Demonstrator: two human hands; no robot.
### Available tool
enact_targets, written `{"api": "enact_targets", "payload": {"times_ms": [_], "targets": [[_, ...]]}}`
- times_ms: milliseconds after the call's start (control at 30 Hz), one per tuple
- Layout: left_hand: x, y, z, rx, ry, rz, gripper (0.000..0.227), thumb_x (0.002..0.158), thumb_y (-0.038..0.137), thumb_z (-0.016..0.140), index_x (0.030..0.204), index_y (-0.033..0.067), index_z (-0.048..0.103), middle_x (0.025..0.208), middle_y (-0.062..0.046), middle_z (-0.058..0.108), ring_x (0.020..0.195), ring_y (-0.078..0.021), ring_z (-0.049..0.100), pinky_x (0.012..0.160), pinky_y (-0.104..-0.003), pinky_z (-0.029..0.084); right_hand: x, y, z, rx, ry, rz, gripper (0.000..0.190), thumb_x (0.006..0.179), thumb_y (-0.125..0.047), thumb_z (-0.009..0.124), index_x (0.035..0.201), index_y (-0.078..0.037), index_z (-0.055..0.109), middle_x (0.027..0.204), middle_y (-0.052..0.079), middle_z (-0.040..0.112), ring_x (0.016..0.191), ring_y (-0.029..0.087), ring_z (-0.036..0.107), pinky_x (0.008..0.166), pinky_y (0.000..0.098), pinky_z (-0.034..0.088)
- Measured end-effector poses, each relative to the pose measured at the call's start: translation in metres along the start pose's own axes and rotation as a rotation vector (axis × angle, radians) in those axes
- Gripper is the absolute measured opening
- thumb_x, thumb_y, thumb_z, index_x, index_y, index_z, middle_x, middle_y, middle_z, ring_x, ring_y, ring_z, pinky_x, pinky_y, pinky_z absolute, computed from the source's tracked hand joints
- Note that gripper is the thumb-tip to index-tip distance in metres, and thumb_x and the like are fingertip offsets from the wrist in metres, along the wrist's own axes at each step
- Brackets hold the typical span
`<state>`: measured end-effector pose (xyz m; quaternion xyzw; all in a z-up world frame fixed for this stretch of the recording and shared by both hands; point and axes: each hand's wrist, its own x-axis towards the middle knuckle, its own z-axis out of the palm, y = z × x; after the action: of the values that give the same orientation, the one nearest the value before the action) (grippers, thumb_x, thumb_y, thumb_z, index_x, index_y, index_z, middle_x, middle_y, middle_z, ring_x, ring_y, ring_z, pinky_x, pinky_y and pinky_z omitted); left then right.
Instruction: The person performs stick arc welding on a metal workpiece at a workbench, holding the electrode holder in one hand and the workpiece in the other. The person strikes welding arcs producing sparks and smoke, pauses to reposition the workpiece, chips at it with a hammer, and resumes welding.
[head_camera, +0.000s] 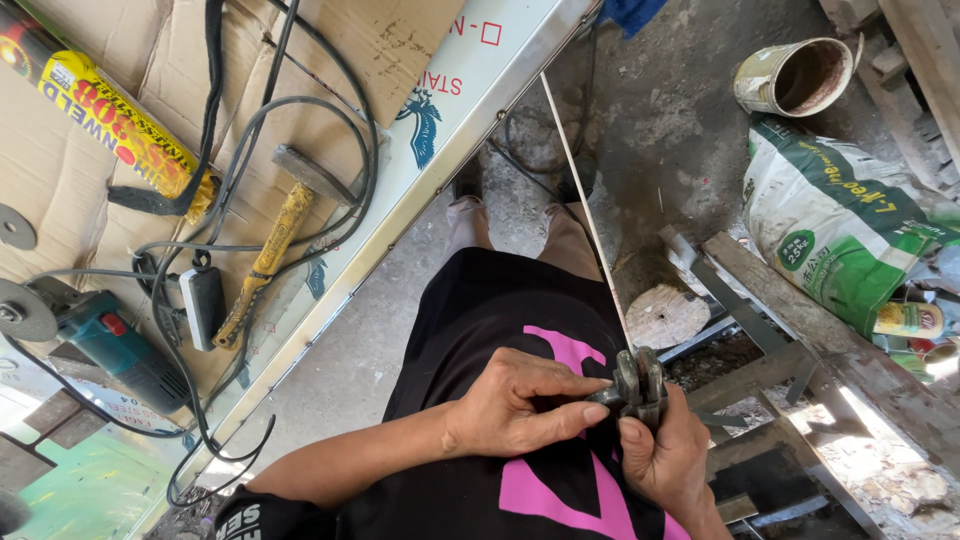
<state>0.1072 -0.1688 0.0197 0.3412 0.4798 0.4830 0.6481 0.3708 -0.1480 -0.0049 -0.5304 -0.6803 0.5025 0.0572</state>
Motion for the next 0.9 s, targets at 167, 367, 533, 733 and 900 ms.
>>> {"api": "enact_targets", "payload": {"times_ms": [167, 367, 533, 733, 900], "targets": [[0.001, 0.002, -0.001, 0.005, 0.007, -0.014, 0.024, 0.1, 0.013, 0.073, 0.118, -0.0034, 0.074, 0.083, -0.011, 0.075, 0.072, -0.0131, 0.075, 0.063, -0.023, 0.057, 0.004, -0.003, 0.001, -0.022, 0.021, -0.044, 0.043, 0.097, -0.044, 0.06, 0.109, -0.002, 0.061, 0.076, 0.007, 0.065, 0.062, 0.02, 0.066, 0.057, 0.0325, 0.052], [0.001, 0.002, -0.001, 0.016, 0.021, -0.005, 0.022, 0.1, 0.011, 0.074, 0.119, -0.0018, 0.074, 0.085, -0.011, 0.075, 0.072, -0.0132, 0.074, 0.064, -0.024, 0.057, 0.02, -0.031, -0.004, -0.013, 0.016, -0.099, 0.045, 0.1, -0.04, 0.058, 0.12, 0.001, 0.059, 0.091, 0.013, 0.07, 0.075, 0.028, 0.071, 0.065, 0.0368, 0.055], [0.0, -0.003, 0.0, 0.056, 0.06, 0.084, 0.02, 0.099, 0.01, 0.076, 0.116, 0.0007, 0.074, 0.084, -0.011, 0.074, 0.071, -0.0137, 0.073, 0.065, -0.025, 0.055, 0.031, -0.048, -0.006, 0.035, 0.057, -0.24, 0.048, 0.105, -0.038, 0.051, 0.129, 0.004, 0.05, 0.109, 0.023, 0.068, 0.092, 0.039, 0.071, 0.072, 0.0428, 0.056], [0.001, -0.002, -0.002, 0.037, 0.018, 0.04, 0.023, 0.1, 0.012, 0.074, 0.119, -0.0002, 0.074, 0.085, -0.011, 0.075, 0.073, -0.0137, 0.074, 0.065, -0.025, 0.056, 0.002, 0.005, 0.0, -0.092, -0.04, 0.061, 0.036, 0.094, -0.04, 0.062, 0.107, -0.007, 0.062, 0.074, 0.011, 0.071, 0.072, 0.034, 0.073, 0.064, 0.0416, 0.055], [0.003, 0.006, -0.002, 0.061, 0.01, 0.013, 0.025, 0.098, 0.015, 0.076, 0.116, -0.0027, 0.075, 0.082, -0.012, 0.074, 0.073, -0.0154, 0.075, 0.064, -0.026, 0.056, 0.002, -0.004, -0.001, -0.025, 0.033, 0.004, 0.045, 0.093, -0.042, 0.06, 0.114, -0.002, 0.059, 0.083, 0.014, 0.067, 0.069, 0.032, 0.067, 0.06, 0.0392, 0.051]]}}
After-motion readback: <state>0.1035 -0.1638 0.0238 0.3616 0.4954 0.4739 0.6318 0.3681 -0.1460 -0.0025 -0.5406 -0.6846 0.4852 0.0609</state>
